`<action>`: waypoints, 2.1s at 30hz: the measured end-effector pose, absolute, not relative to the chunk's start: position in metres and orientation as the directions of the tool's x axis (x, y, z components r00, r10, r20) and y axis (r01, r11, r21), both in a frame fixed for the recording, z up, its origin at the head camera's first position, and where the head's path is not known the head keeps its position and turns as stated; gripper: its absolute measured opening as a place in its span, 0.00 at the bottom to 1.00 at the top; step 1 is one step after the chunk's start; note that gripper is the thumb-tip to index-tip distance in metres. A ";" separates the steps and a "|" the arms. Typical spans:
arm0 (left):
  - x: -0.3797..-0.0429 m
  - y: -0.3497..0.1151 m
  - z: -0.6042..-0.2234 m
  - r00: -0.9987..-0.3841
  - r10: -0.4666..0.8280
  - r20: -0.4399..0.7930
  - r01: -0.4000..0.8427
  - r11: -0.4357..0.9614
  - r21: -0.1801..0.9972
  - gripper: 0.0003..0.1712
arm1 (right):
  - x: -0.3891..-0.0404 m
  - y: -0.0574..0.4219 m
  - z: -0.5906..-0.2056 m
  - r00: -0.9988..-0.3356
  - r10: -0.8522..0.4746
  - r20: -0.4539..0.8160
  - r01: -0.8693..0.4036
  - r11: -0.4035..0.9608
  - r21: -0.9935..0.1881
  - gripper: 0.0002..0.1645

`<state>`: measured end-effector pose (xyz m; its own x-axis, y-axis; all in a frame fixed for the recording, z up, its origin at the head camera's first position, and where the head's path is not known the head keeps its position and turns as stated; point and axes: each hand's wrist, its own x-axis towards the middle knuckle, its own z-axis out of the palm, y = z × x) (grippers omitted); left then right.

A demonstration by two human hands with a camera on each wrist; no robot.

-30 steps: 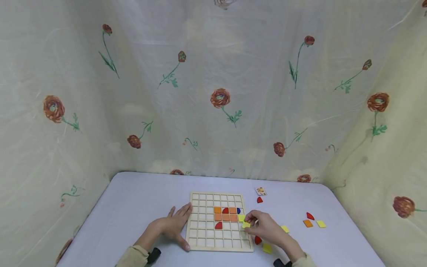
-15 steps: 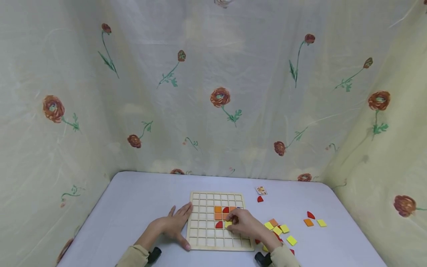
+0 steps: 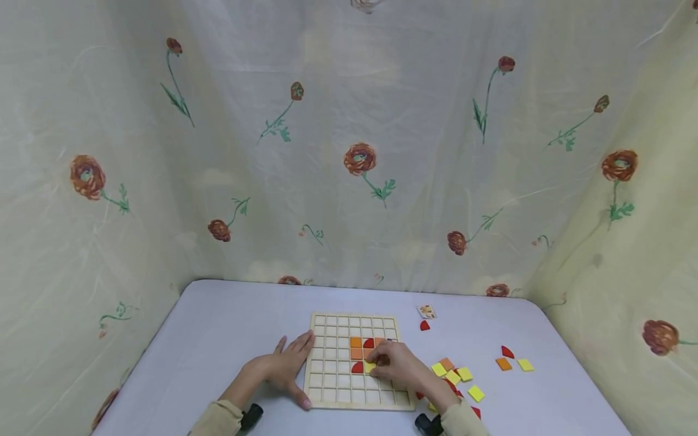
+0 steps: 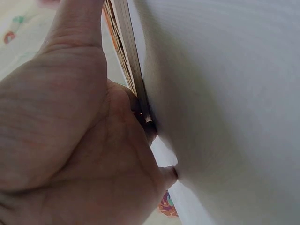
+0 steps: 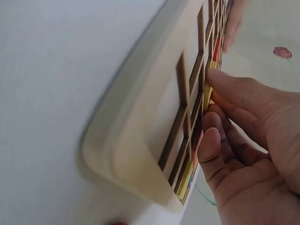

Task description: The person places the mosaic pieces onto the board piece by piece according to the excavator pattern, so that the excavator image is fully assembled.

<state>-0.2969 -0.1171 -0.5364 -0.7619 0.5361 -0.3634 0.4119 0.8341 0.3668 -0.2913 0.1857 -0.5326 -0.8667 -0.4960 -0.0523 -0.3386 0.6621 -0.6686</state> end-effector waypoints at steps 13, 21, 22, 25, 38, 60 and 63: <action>-0.296 -0.115 -0.537 -0.774 0.521 -0.360 0.415 0.847 0.333 0.82 | -0.286 0.252 -0.518 -0.992 -0.120 -0.046 -0.058 0.735 -0.676 0.24; -0.296 -0.116 -0.537 -0.781 0.508 -0.362 0.401 0.853 0.333 0.83 | -0.284 0.361 -0.529 -0.995 0.082 -0.051 0.096 0.763 -0.639 0.30; -0.295 -0.116 -0.537 -0.782 0.506 -0.363 0.398 0.854 0.335 0.83 | -0.283 0.373 -0.532 -0.995 0.090 -0.032 0.090 0.768 -0.634 0.30; -0.295 -0.116 -0.535 -0.779 0.511 -0.363 0.401 0.852 0.337 0.82 | -0.279 0.405 -0.536 -0.990 0.142 -0.007 0.115 0.768 -0.630 0.28; -0.295 -0.114 -0.536 -0.778 0.506 -0.373 0.391 0.854 0.344 0.82 | -0.271 0.467 -0.551 -0.969 0.247 0.003 0.207 0.820 -0.534 0.30; -0.294 -0.114 -0.533 -0.769 0.521 -0.370 0.407 0.846 0.344 0.81 | -0.285 0.324 -0.533 -0.994 0.098 -0.049 0.105 0.721 -0.685 0.21; -0.295 -0.113 -0.533 -0.767 0.514 -0.385 0.394 0.850 0.350 0.82 | -0.284 0.290 -0.530 -0.997 0.024 -0.069 0.066 0.697 -0.714 0.18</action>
